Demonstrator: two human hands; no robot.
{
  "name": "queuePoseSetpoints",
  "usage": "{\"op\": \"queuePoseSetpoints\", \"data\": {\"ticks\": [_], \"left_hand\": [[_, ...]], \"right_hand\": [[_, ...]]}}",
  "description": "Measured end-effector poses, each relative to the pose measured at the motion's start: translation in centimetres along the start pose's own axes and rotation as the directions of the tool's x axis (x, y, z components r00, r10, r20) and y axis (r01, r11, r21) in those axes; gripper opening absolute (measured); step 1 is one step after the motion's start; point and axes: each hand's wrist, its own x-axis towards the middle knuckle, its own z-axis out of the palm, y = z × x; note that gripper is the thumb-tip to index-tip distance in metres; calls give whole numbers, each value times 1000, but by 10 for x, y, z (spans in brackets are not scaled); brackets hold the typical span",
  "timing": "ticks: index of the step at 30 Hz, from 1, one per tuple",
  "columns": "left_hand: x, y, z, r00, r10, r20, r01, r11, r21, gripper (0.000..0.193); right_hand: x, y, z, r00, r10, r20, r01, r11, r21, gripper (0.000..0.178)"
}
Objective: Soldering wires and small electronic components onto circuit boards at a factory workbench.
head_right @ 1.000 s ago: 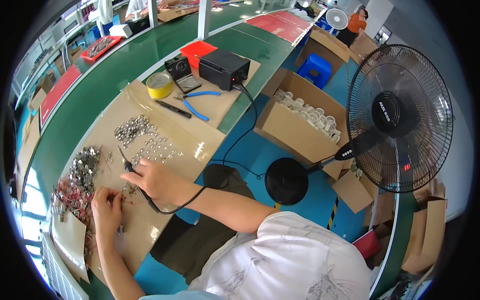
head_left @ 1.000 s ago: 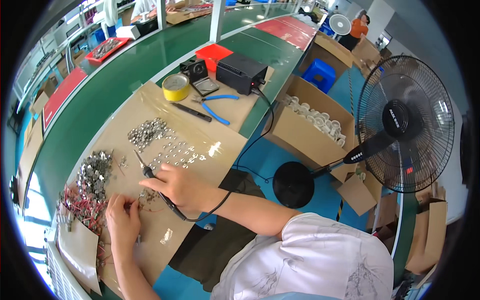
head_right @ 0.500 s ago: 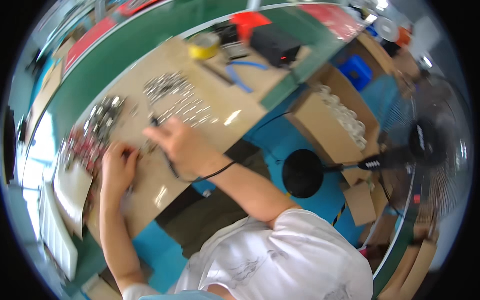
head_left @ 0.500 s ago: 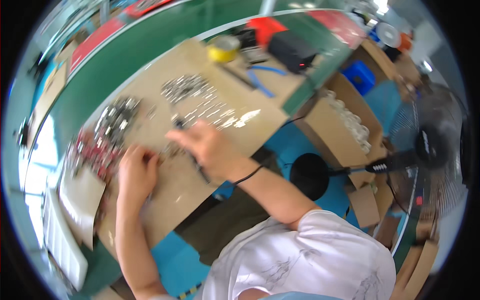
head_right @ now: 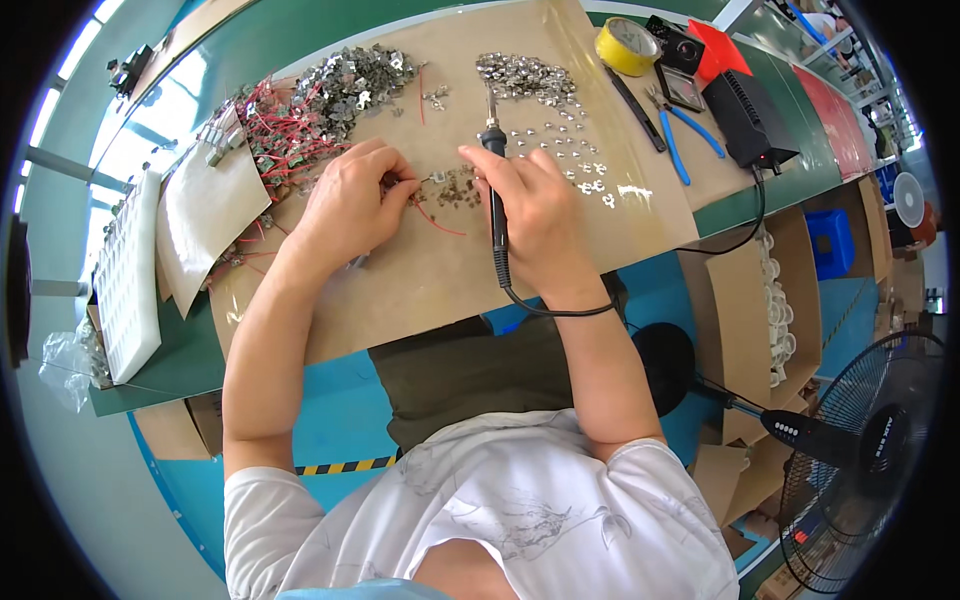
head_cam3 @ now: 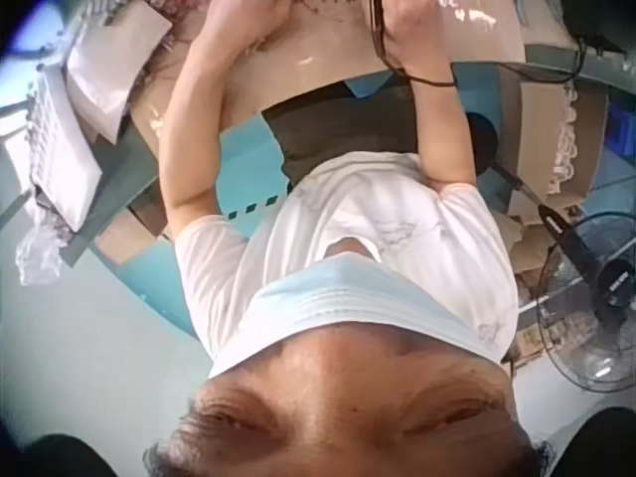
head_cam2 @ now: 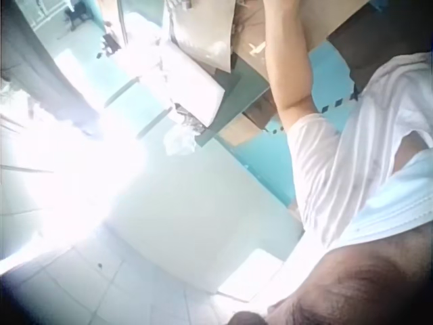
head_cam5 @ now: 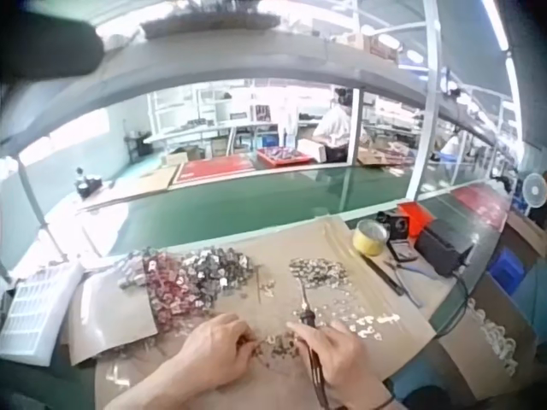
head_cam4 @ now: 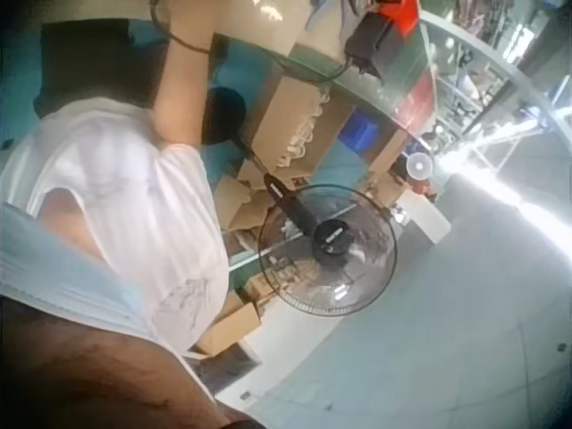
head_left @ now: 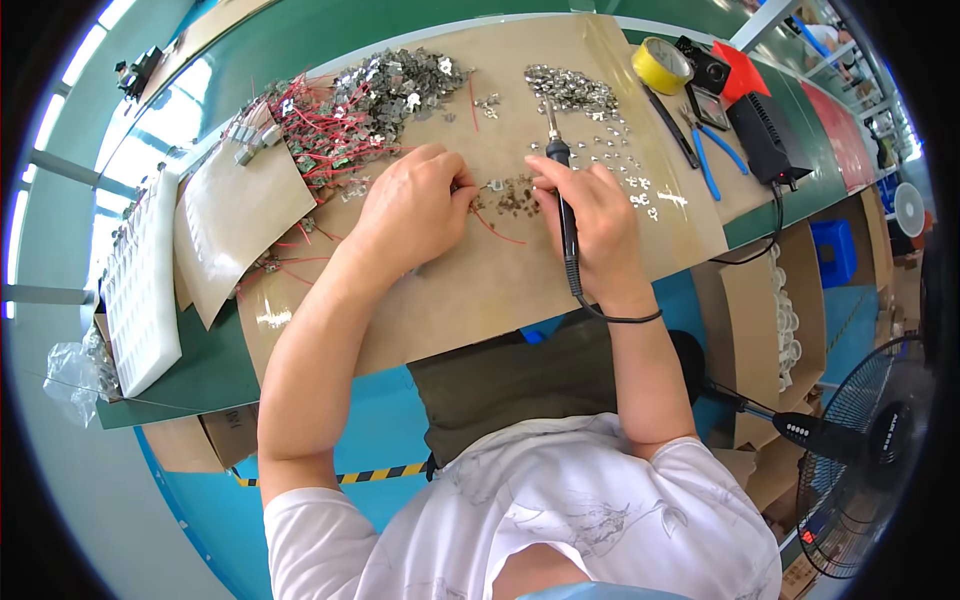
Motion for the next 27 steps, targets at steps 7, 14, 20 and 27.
{"op": "queuePoseSetpoints", "data": {"ticks": [7, 14, 20, 27], "left_hand": [[2, 1, 0, 1000, -16, 12, 16, 1000, -2, 11], [5, -12, -6, 993, 25, -114, -25, 1000, 6, 10], [11, -17, -19, 988, -121, -93, 131, 985, 113, 11], [7, -9, -14, 956, -16, -294, 38, 997, 71, 16]], "right_hand": [[0, 1, 0, 1000, -21, 3, 21, 1000, -18, 48], [1, 1, -1, 999, -29, 16, 29, 1000, -10, 43], [2, 5, 0, 997, -70, 15, 70, 998, 4, 39], [-1, 1, -5, 991, -63, -119, 73, 994, 79, 37]]}}
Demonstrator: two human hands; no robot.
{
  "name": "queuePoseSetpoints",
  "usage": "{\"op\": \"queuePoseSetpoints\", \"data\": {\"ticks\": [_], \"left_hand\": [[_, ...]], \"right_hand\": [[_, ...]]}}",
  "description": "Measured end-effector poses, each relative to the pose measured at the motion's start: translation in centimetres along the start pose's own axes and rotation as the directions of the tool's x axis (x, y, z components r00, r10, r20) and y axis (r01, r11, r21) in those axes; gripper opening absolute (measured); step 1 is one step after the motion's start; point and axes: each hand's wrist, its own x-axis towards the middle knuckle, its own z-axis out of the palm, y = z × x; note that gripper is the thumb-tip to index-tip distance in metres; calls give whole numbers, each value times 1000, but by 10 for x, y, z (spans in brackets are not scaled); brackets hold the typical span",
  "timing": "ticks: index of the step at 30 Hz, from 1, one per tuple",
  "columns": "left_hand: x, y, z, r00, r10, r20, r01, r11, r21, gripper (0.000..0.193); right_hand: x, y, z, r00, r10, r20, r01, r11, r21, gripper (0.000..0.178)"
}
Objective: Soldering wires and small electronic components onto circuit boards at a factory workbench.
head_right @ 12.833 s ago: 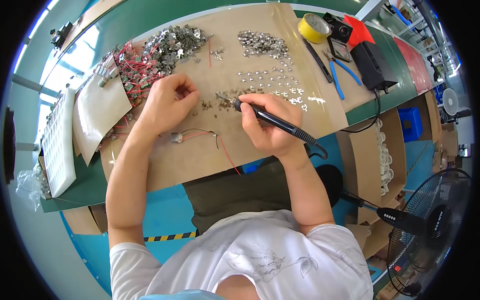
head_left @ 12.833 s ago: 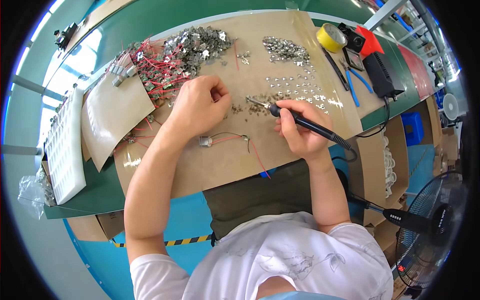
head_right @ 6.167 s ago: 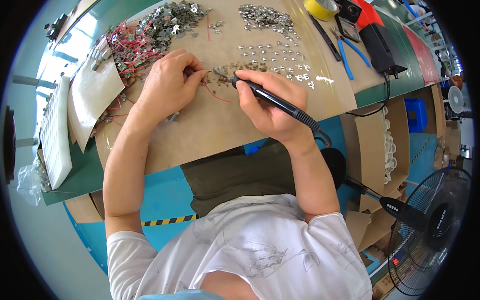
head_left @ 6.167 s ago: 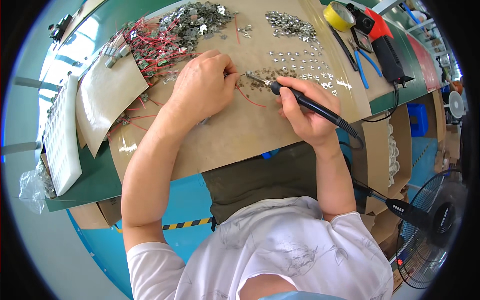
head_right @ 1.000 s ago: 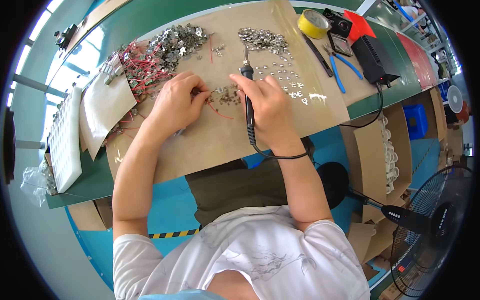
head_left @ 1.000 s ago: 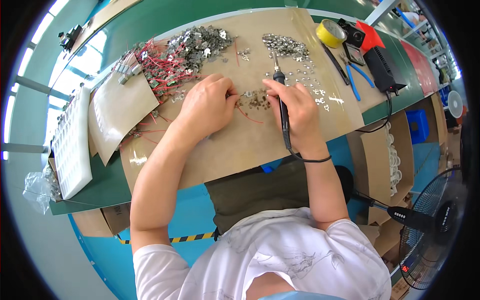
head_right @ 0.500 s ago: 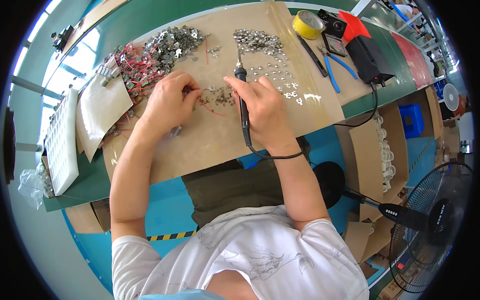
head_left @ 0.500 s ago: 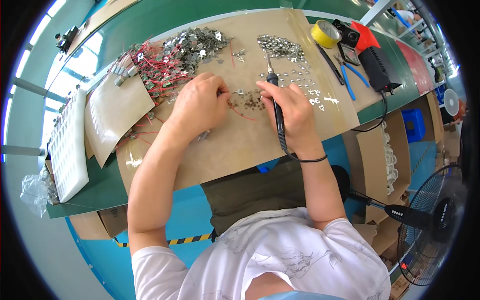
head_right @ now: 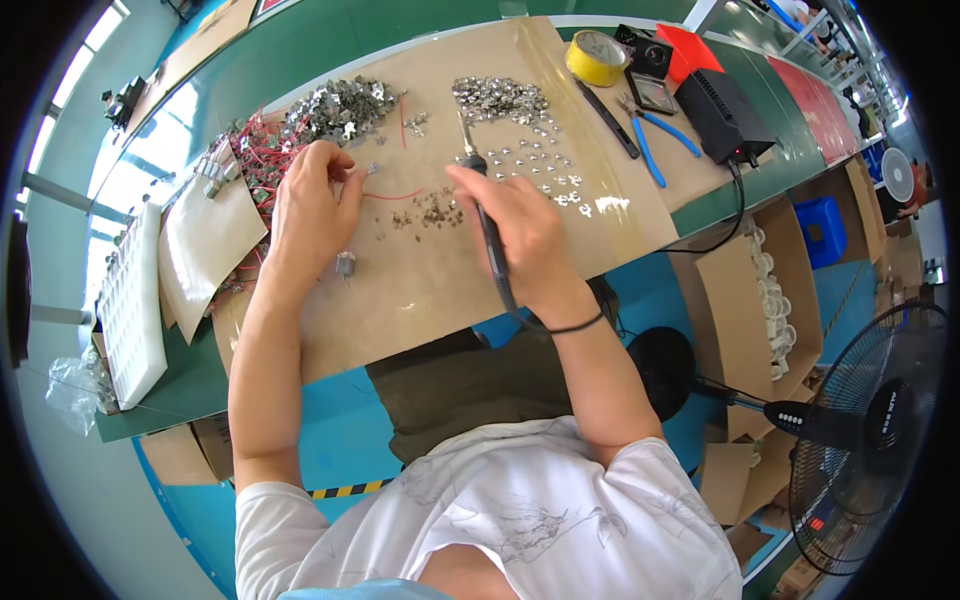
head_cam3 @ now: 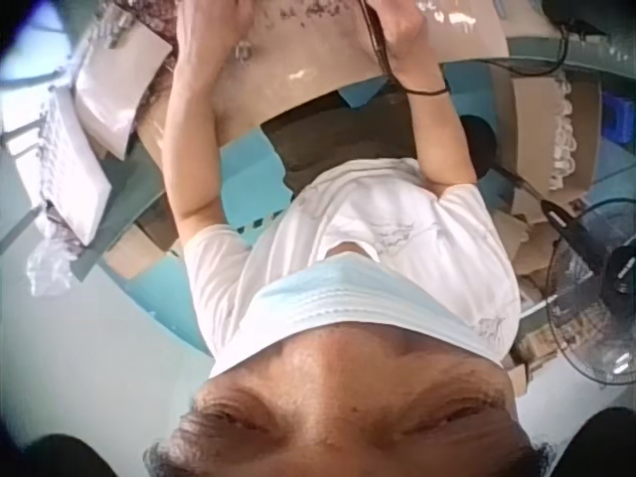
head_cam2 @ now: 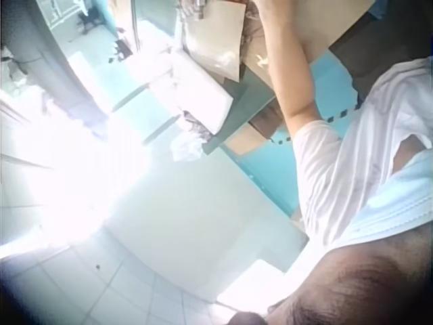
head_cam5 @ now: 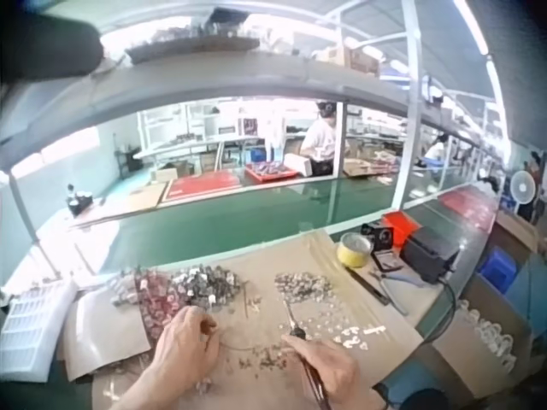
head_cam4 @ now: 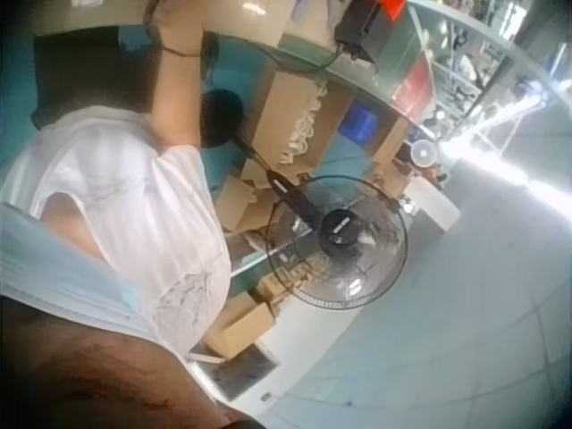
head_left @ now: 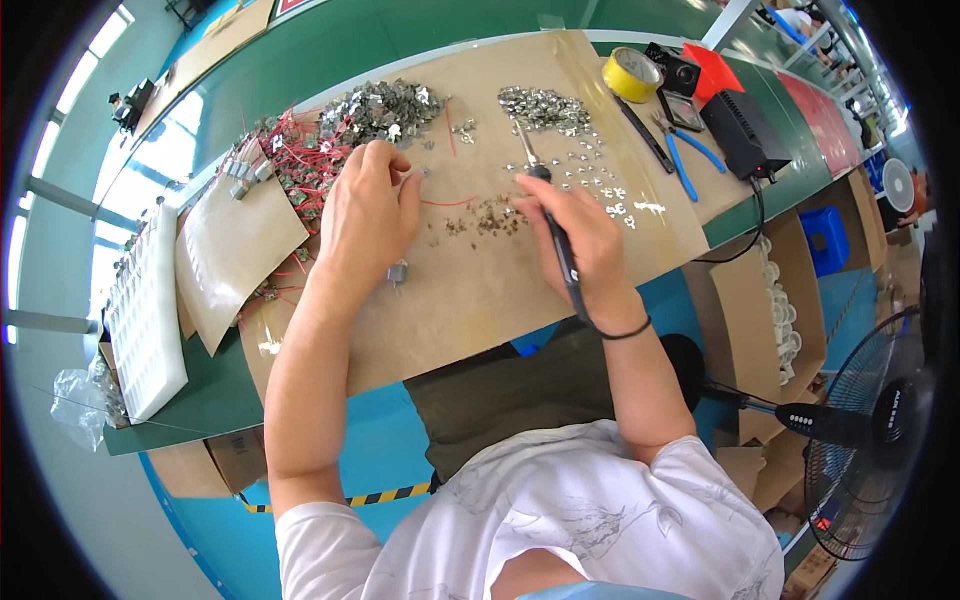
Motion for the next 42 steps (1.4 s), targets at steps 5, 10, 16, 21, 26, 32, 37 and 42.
{"op": "queuePoseSetpoints", "data": {"ticks": [5, 10, 16, 21, 26, 32, 37, 42], "left_hand": [[-7, 13, 7, 996, -58, -67, 30, 933, -358, 12], [-9, 26, 8, 995, 81, 66, -51, 927, -371, 6], [-15, 27, 23, 971, 194, 137, -158, 958, -237, 5], [-15, 30, 27, 968, 201, 151, -174, 969, -172, 5], [-14, 33, 27, 968, 178, 178, -158, 980, -120, 6], [-14, 31, 30, 969, 174, 176, -155, 981, -117, 7], [-13, 31, 30, 968, 177, 179, -157, 981, -117, 8], [-13, 32, 30, 966, 172, 192, -151, 981, -122, 8]], "right_hand": [[-29, -31, -27, 833, 546, 84, -533, 754, 383, 38], [-44, -16, -24, 874, 485, 11, -429, 761, 487, 31], [-42, -19, -21, 849, 528, -23, -467, 770, 436, 18], [-43, -16, -21, 865, 502, 4, -469, 805, 364, 17], [-38, -17, -22, 885, 465, 24, -446, 831, 333, 17], [-35, -18, -23, 906, 423, 13, -406, 859, 313, 16], [-36, -18, -23, 887, 462, 15, -442, 838, 320, 16], [-37, -19, -23, 858, 513, 29, -492, 805, 331, 16]]}}
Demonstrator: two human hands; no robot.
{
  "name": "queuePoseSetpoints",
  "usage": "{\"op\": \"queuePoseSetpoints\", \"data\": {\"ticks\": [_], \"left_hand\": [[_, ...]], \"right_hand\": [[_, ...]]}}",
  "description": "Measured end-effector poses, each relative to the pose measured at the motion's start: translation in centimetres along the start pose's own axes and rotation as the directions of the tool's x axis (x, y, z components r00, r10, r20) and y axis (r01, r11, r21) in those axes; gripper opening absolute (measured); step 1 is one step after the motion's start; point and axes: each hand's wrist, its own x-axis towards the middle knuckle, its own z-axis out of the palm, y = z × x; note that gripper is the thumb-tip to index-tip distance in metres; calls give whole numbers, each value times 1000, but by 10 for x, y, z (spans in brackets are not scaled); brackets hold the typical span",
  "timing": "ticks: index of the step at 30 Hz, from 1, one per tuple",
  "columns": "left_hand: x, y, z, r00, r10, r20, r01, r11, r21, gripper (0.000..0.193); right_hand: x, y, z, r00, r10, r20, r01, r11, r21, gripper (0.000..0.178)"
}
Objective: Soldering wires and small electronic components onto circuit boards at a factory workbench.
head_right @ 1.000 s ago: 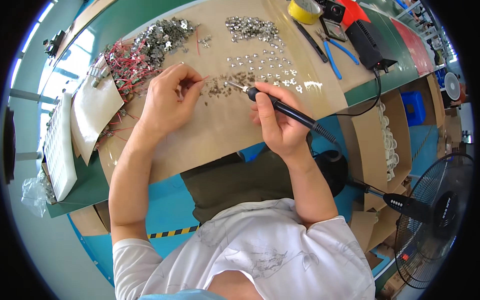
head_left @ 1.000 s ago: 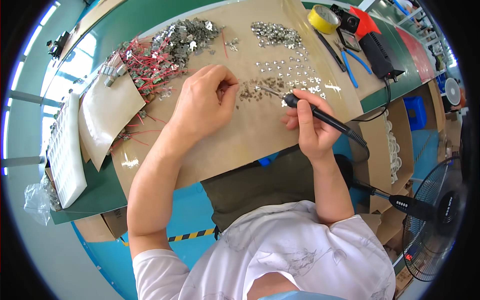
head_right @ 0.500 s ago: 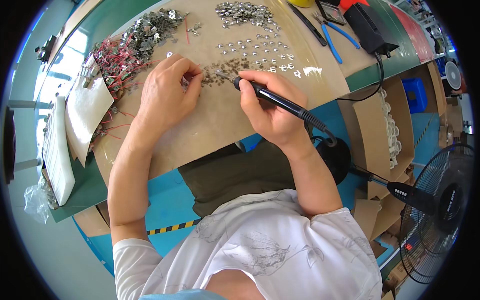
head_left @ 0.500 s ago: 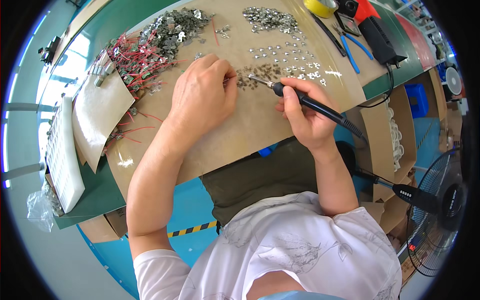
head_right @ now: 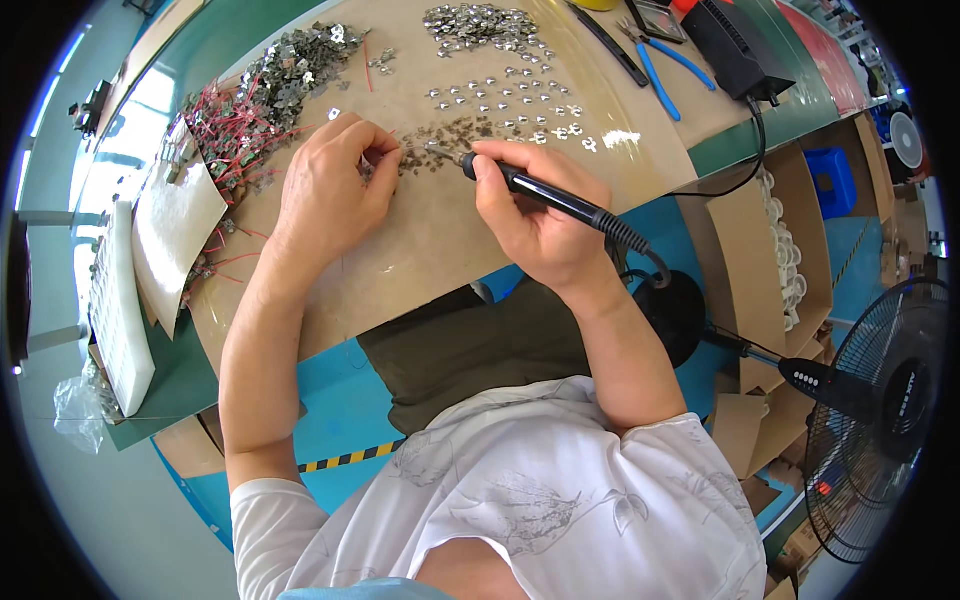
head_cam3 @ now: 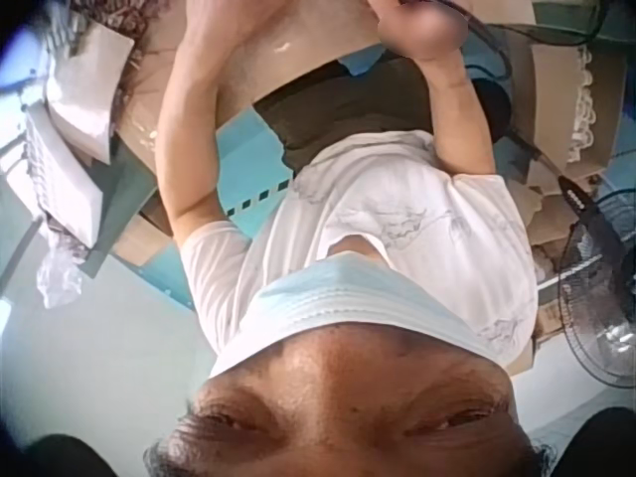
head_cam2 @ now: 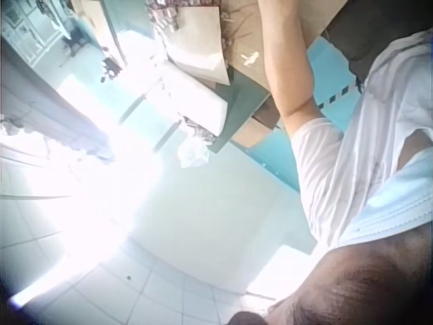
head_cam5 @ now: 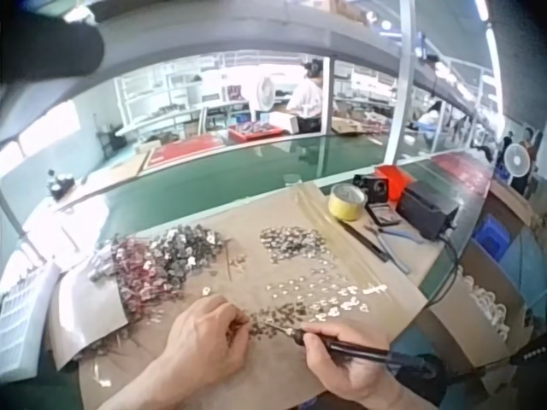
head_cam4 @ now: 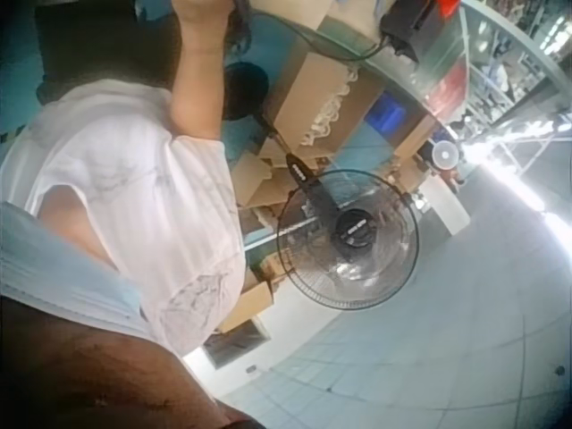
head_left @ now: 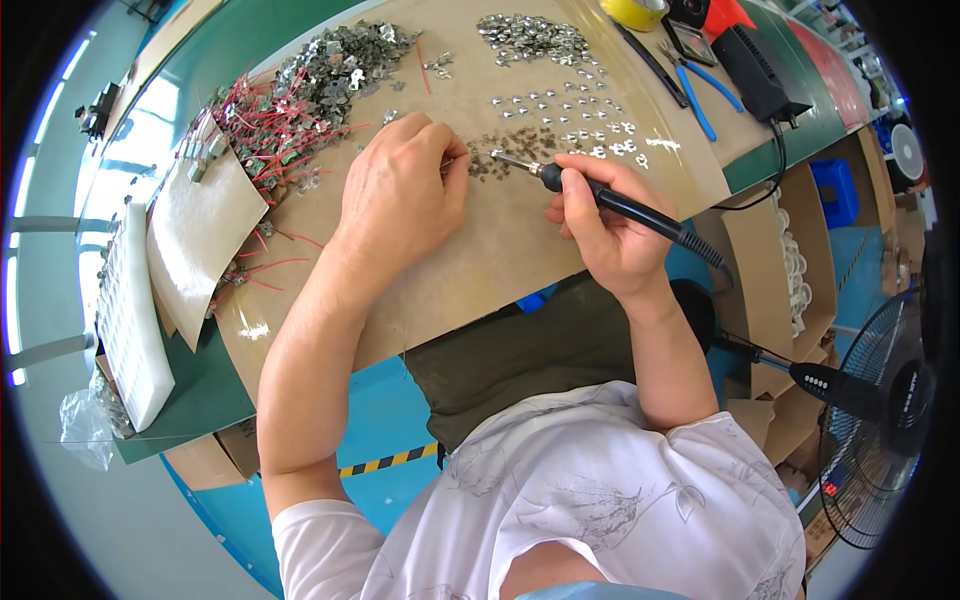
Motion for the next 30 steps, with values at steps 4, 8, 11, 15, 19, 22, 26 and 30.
{"op": "queuePoseSetpoints", "data": {"ticks": [4, 8, 11, 15, 19, 22, 26, 30], "left_hand": [[1, 1, 0, 1000, -4, 4, 4, 1000, 9, 9], [0, -1, 1, 1000, 7, 4, -7, 1000, 15, 8], [0, 1, 0, 1000, -2, 11, 2, 1000, 12, 8], [1, 0, 1, 1000, 0, 18, 0, 1000, 15, 8], [1, 0, 0, 1000, 18, 14, -19, 1000, 25, 8], [1, 0, 1, 1000, 23, 13, -23, 999, 24, 7], [1, -1, 2, 999, 41, 4, -41, 999, 29, 7], [0, 0, 2, 999, 46, 3, -46, 998, 30, 7]], "right_hand": [[0, 0, 0, 1000, 19, -5, -19, 1000, 12, 16], [0, -1, 0, 1000, -19, -3, 19, 1000, -10, 16], [-1, 1, 0, 1000, 24, -3, -24, 999, 36, 16], [1, 1, 0, 999, -39, -5, 39, 999, 1, 16], [1, -1, -1, 1000, -4, 1, 4, 1000, 11, 16], [2, -2, 0, 999, -33, 4, 33, 999, 0, 17], [1, -1, 0, 1000, 22, -1, -22, 999, 25, 17], [-1, -2, 0, 1000, -18, -1, 18, 1000, 2, 17]]}}
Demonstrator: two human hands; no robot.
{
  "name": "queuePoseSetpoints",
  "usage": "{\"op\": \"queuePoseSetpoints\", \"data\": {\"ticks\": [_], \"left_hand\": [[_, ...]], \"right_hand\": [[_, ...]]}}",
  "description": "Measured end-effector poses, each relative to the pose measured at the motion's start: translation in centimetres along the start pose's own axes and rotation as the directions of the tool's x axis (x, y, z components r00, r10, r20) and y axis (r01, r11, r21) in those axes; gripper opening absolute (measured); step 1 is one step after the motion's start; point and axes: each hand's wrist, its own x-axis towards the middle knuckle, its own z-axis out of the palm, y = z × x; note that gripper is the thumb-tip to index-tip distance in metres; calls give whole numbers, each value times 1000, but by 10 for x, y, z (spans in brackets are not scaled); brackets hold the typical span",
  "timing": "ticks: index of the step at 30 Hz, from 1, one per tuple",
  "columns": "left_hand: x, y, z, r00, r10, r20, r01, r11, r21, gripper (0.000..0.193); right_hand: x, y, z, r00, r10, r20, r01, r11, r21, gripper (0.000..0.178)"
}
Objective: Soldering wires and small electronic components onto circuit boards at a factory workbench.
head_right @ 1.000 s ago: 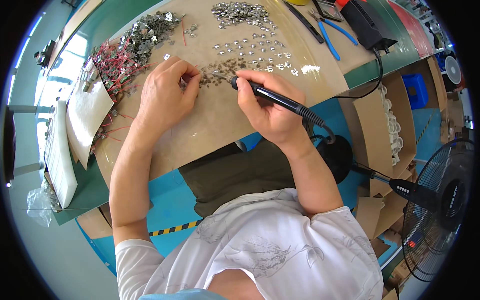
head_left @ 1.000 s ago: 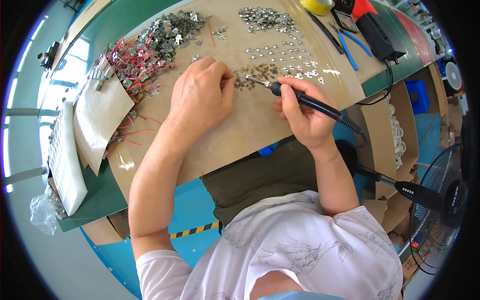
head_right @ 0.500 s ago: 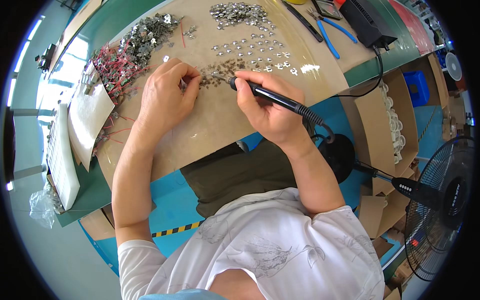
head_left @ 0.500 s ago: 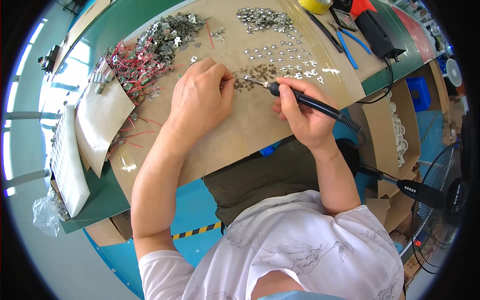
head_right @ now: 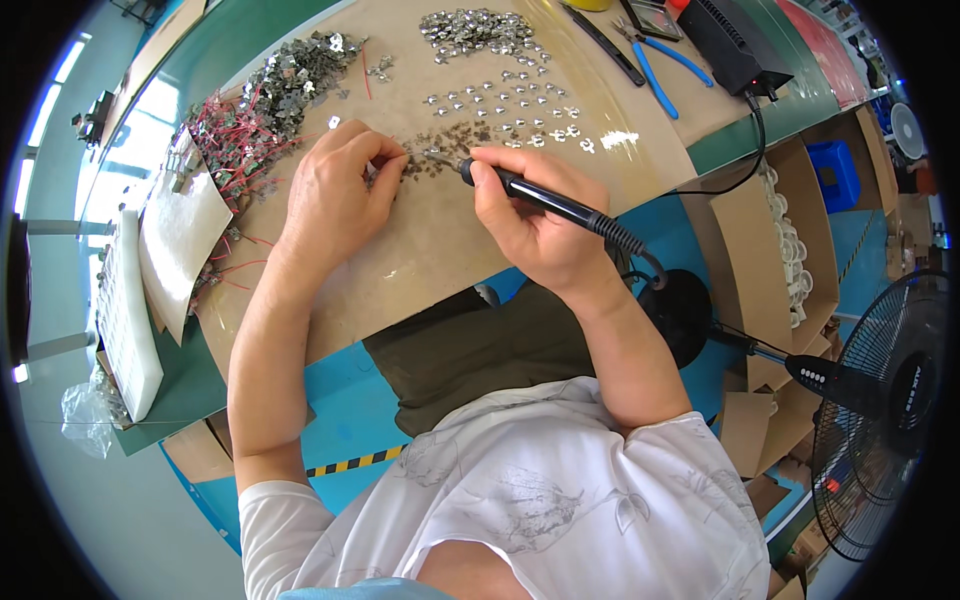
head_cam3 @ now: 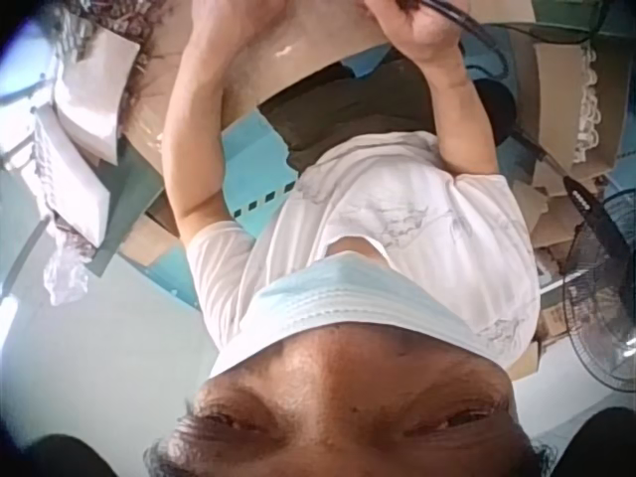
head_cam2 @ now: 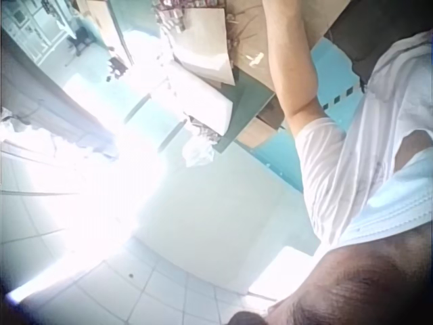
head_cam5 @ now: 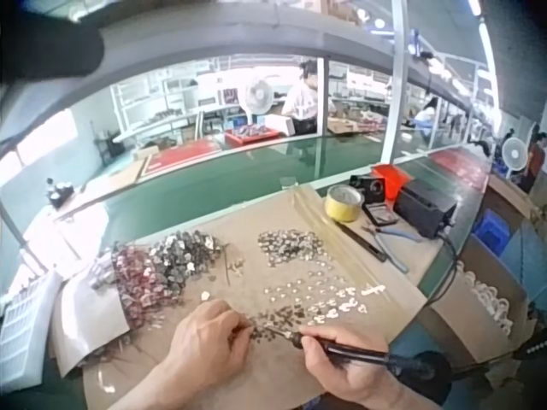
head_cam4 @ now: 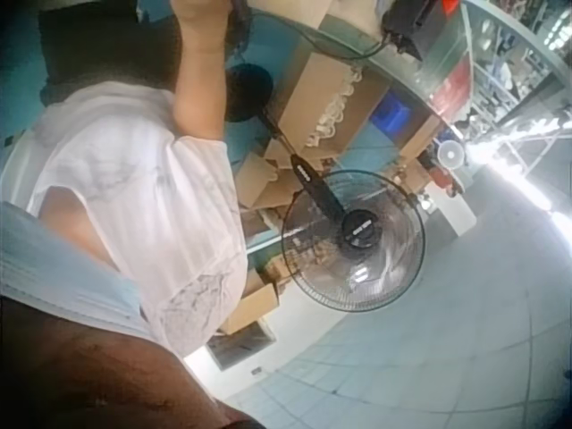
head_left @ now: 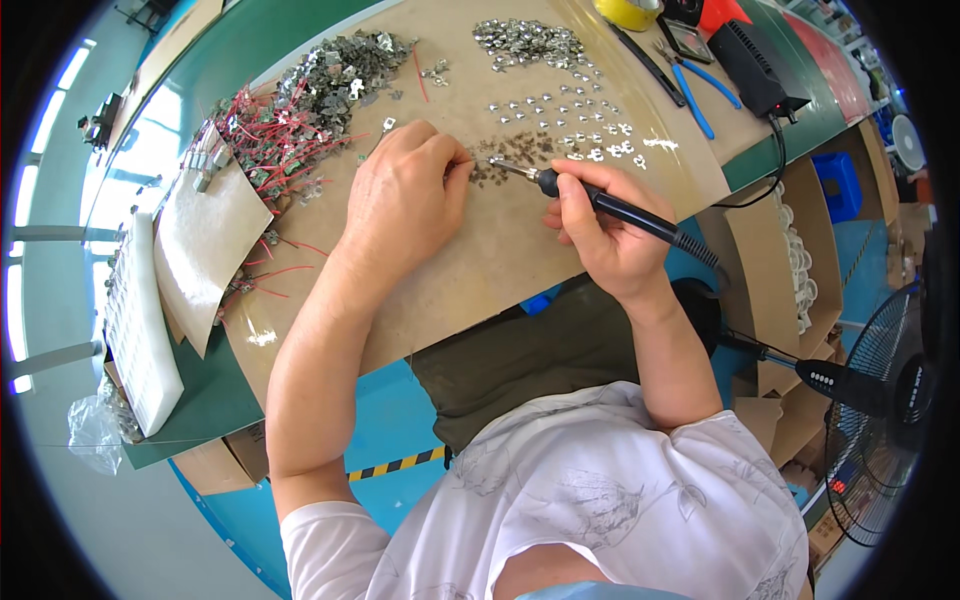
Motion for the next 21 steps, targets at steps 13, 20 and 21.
{"op": "queuePoseSetpoints", "data": {"ticks": [13, 20, 21], "left_hand": [[3, 1, -2, 997, -8, -82, 7, 1000, -21, 6], [4, -4, -12, 949, -256, -185, 197, 938, -285, 8], [0, -7, -12, 945, -295, -143, 244, 925, -292, 8]], "right_hand": [[-1, 6, 0, 998, 14, -55, -7, 993, 121, 18], [1, 4, 1, 992, -122, -42, 121, 992, -34, 27], [1, 5, 7, 990, -135, -50, 135, 991, -9, 31]]}}
